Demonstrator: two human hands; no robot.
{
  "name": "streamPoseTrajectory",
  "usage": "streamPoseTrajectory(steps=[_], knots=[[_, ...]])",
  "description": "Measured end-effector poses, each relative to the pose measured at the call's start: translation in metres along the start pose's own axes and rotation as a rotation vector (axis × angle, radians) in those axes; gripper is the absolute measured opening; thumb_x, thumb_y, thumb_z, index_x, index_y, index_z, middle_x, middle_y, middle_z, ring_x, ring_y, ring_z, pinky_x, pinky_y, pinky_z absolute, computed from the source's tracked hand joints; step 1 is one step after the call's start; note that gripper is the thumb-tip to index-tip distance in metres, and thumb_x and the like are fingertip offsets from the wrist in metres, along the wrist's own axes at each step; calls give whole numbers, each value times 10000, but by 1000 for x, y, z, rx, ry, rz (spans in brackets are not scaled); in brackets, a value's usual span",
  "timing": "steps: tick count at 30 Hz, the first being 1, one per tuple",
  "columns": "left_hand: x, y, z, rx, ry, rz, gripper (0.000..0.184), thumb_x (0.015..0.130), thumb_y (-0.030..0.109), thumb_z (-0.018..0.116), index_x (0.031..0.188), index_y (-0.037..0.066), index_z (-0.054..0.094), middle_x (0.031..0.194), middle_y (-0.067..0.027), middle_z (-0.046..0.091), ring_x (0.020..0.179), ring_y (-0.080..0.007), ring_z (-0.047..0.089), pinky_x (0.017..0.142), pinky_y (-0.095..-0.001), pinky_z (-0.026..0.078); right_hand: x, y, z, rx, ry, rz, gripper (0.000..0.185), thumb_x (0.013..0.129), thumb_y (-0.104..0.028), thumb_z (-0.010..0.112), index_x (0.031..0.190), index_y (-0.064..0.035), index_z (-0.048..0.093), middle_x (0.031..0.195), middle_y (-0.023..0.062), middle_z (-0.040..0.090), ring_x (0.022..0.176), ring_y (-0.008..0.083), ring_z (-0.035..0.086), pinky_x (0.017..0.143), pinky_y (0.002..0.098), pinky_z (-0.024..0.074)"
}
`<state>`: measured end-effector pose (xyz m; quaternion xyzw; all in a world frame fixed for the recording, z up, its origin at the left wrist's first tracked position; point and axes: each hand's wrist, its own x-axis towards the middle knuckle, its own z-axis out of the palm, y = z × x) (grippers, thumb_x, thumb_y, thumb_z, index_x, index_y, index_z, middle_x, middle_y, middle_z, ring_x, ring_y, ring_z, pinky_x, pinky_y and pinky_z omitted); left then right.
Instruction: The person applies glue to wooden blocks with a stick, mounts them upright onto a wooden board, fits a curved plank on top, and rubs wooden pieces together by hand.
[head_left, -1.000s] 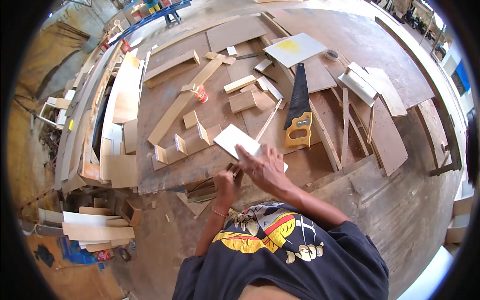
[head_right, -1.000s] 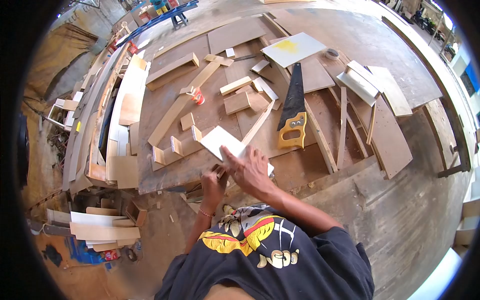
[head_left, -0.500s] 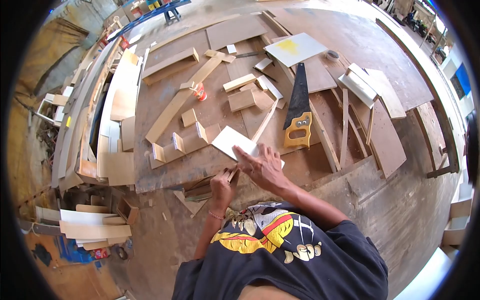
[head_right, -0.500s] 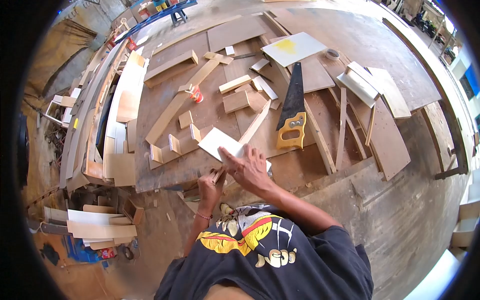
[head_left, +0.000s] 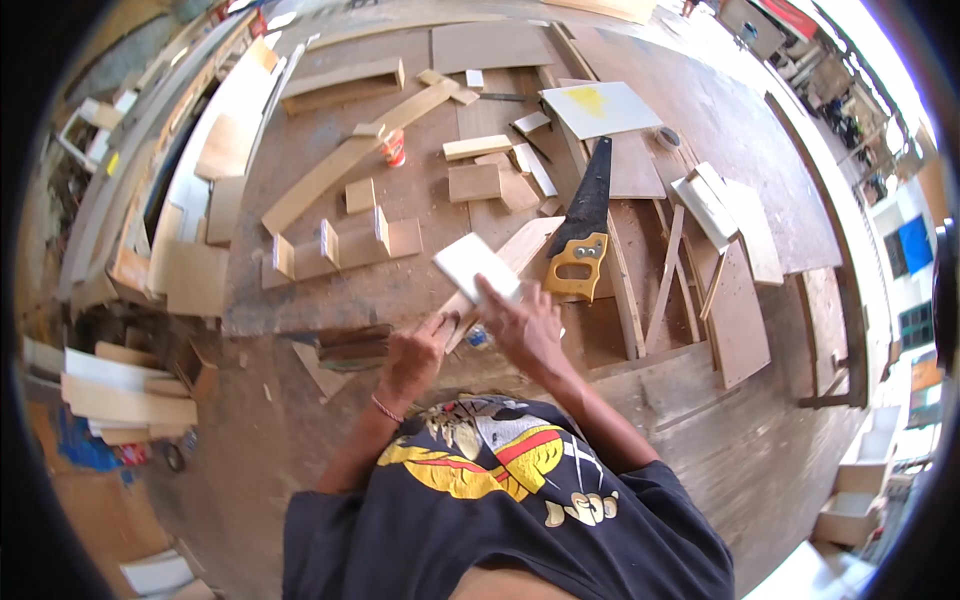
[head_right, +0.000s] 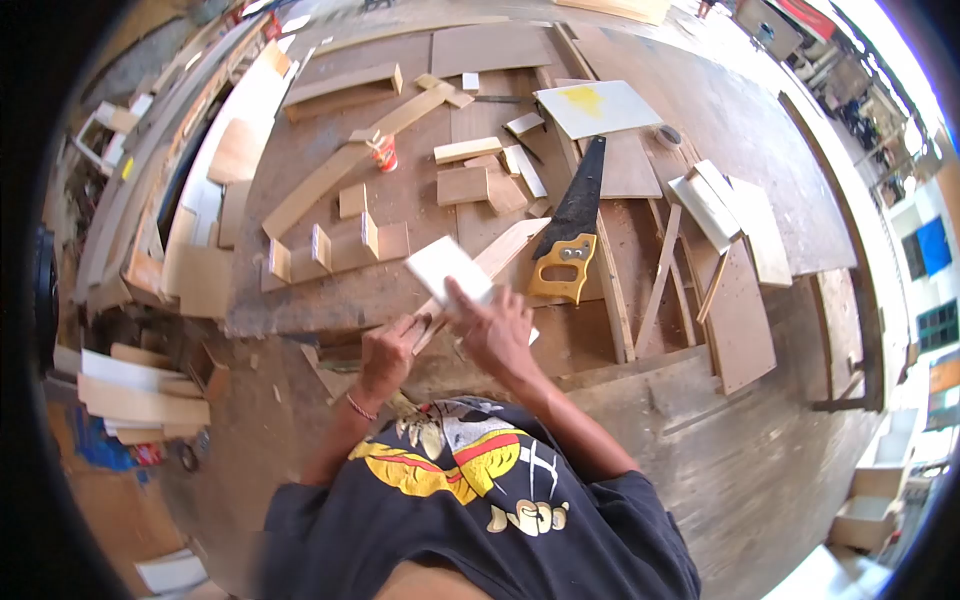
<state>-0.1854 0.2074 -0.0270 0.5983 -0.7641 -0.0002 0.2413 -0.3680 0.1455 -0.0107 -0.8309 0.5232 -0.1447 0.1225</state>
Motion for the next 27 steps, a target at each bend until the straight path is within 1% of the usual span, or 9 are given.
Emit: streamPoseTrajectory(steps=[3,5,7,11,13,17,19,23,27], knots=[[-4,5,0,-5,64,29,300,747,68,599,1042,49,645,894,-71,626,759,-229,648,617,-320,524,42,56,5,-16,-137,343,464,924,-513,441,1374,-397,419,1037,234,472,938,382,505,790,496,406],[-4,11,1,-53,86,21,368,664,-9,640,1026,53,662,913,-69,638,783,-230,645,628,-322,523,50,77,18,-69,-40,290,479,927,-536,418,1376,-367,430,1020,215,470,909,350,507,777,476,413],[-4,12,0,-33,79,-6,361,676,7,647,1033,57,660,904,-62,635,752,-224,647,619,-320,520,41,43,-2,57,-164,318,464,918,-521,453,1361,-380,448,1059,214,464,914,376,498,790,472,417],[-7,2,-1,-29,11,-5,341,719,53,637,1060,54,642,898,-67,626,726,-225,646,595,-324,519,-14,-18,-7,134,28,-126,471,891,-480,523,1351,-413,446,1118,235,466,1003,383,475,823,479,399],[-15,-2,2,-55,-11,27,325,747,74,614,1071,47,628,914,-75,625,727,-229,647,587,-325,520,-8,-4,4,113,40,-131,485,886,-475,535,1356,-414,438,1133,241,463,1013,380,478,838,486,386],[-31,-5,16,-127,41,-78,329,739,75,655,1068,54,647,868,-87,626,700,-269,640,591,-349,519,54,65,28,-82,-6,204,489,902,-486,498,1376,-401,413,1089,228,458,975,377,482,797,482,383],[-34,-9,23,-213,55,-187,275,766,76,648,1039,51,662,836,-103,623,682,-298,627,584,-369,511,58,56,31,-65,24,188,471,915,-475,478,1375,-398,414,1071,235,457,942,370,476,784,487,382],[-32,-31,34,-277,138,-166,226,804,123,655,1013,41,674,769,-147,608,670,-340,608,570,-404,490,8,7,40,28,94,-158,483,898,-385,537,1367,-402,423,1116,239,448,967,338,453,802,474,363],[-36,-40,40,-283,39,-256,162,803,124,661,917,10,673,755,-179,600,669,-375,591,571,-417,471,9,2,36,68,123,-203,508,878,-372,570,1364,-407,425,1093,214,455,957,321,450,793,453,356]])
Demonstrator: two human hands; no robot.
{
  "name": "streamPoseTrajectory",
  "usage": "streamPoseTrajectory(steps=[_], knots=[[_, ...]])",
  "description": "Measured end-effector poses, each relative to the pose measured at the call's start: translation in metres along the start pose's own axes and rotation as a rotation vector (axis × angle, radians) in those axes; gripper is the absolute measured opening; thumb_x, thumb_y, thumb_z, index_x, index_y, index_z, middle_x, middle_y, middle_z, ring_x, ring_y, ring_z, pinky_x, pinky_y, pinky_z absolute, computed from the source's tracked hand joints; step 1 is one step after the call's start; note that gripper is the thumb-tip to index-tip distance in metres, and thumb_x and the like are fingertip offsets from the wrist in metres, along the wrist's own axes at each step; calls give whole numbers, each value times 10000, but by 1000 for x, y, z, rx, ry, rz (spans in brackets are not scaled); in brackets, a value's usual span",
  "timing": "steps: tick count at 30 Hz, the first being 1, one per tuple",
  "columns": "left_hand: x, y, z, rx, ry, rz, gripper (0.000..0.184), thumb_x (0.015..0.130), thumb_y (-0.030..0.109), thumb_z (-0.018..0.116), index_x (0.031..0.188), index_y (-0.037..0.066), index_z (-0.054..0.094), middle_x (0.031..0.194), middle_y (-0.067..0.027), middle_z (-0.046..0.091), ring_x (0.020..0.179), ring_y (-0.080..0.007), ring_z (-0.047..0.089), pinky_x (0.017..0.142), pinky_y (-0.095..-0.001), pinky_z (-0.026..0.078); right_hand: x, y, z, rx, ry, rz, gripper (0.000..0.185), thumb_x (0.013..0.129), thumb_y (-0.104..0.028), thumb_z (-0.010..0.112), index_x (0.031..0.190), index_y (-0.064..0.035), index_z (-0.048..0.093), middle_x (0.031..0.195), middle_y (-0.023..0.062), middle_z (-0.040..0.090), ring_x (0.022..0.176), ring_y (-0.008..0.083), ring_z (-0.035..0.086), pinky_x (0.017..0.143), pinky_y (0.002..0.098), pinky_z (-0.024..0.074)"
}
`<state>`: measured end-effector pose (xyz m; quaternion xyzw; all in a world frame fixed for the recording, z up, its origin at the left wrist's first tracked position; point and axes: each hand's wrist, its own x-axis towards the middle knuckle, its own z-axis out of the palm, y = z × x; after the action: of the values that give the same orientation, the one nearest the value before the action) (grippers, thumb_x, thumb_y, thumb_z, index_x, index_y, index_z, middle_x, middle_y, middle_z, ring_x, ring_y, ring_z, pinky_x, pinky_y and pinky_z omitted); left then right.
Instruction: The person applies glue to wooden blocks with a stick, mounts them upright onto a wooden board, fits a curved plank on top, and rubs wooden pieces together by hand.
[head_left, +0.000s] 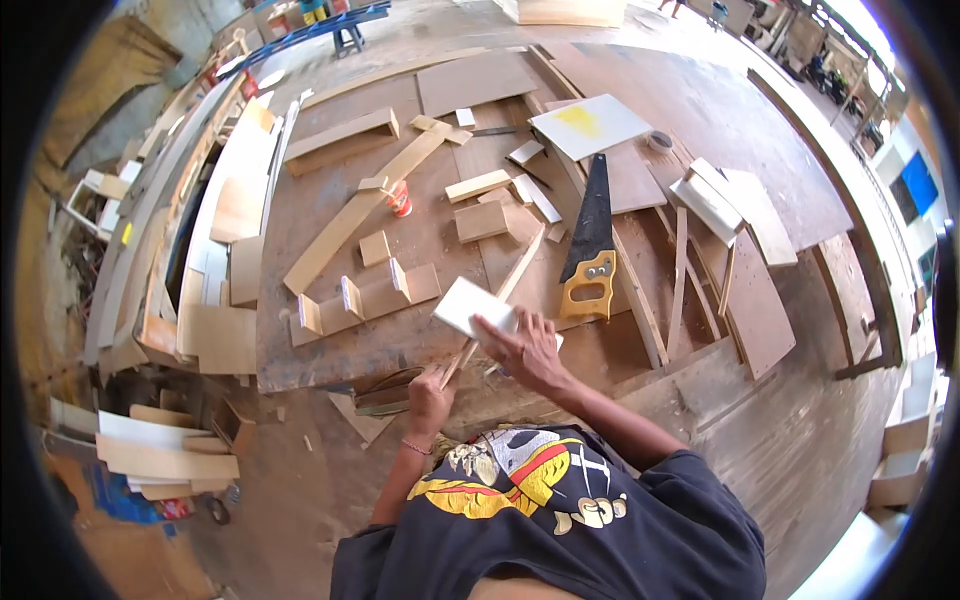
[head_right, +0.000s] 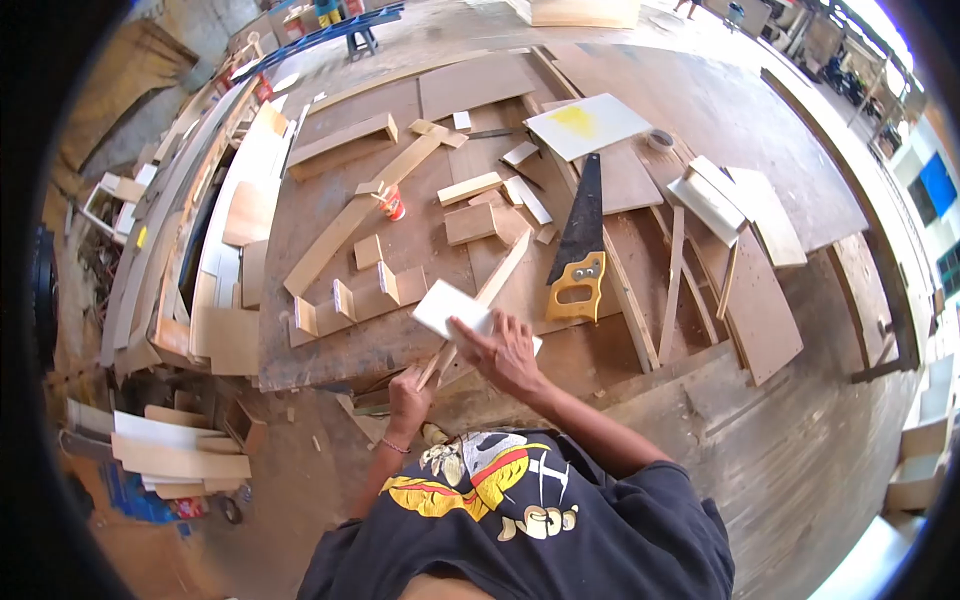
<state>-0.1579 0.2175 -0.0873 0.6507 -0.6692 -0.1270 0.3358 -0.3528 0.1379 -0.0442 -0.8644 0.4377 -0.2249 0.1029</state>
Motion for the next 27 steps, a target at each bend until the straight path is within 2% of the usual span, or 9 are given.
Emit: streamPoseTrajectory(steps=[4,6,10,12,17,20,22,23,27], knots=[[1,-2,6,-140,74,-22,119,800,82,662,770,-27,625,697,-192,586,637,-375,578,561,-409,443,44,45,18,-181,74,288,529,858,-406,586,1364,-390,431,1024,182,463,907,311,445,749,428,344],[0,1,4,-142,38,-32,113,794,91,661,793,-18,634,719,-197,591,665,-380,583,576,-424,452,45,39,24,-185,105,296,514,871,-403,561,1367,-377,432,1013,194,463,901,316,446,752,435,342],[10,-8,-1,-66,-65,-28,103,781,88,655,822,-5,639,740,-198,596,702,-390,592,598,-440,464,11,-12,29,-79,-64,109,528,864,-416,555,1367,-439,396,1153,241,436,955,350,459,815,456,372],[10,-11,1,-60,-50,-21,98,779,84,652,816,-4,633,738,-199,594,700,-393,590,599,-443,464,4,-16,30,-79,-8,12,529,864,-415,556,1368,-440,393,1161,239,434,959,353,463,820,453,373],[6,-11,2,-56,-28,13,97,775,88,653,798,1,614,735,-202,594,700,-404,584,605,-457,460,51,46,21,-196,1,250,484,891,-442,528,1363,-408,428,1066,192,460,958,325,442,779,444,350],[5,-16,9,-22,-77,-36,116,764,106,666,825,12,634,721,-195,598,710,-397,599,616,-459,473,52,54,28,-239,62,244,489,886,-454,526,1363,-397,435,1050,182,466,959,331,442,781,448,343],[11,-8,2,212,-313,-199,182,761,130,682,890,15,627,789,-184,626,789,-365,627,670,-428,502,51,51,26,-270,72,232,493,884,-460,524,1365,-394,434,1042,179,467,959,334,442,784,449,342],[16,-2,1,211,-312,-199,182,761,130,682,890,15,627,789,-184,626,789,-365,627,670,-428,502,52,49,25,-251,42,259,498,879,-457,529,1363,-386,436,1075,183,469,982,333,442,804,449,341],[60,29,6,281,-294,-187,460,763,191,705,1137,8,511,1043,-180,617,953,-355,615,798,-403,508,56,47,29,-187,14,301,514,868,-460,542,1365,-376,436,1123,189,470,1017,331,443,842,461,337]])
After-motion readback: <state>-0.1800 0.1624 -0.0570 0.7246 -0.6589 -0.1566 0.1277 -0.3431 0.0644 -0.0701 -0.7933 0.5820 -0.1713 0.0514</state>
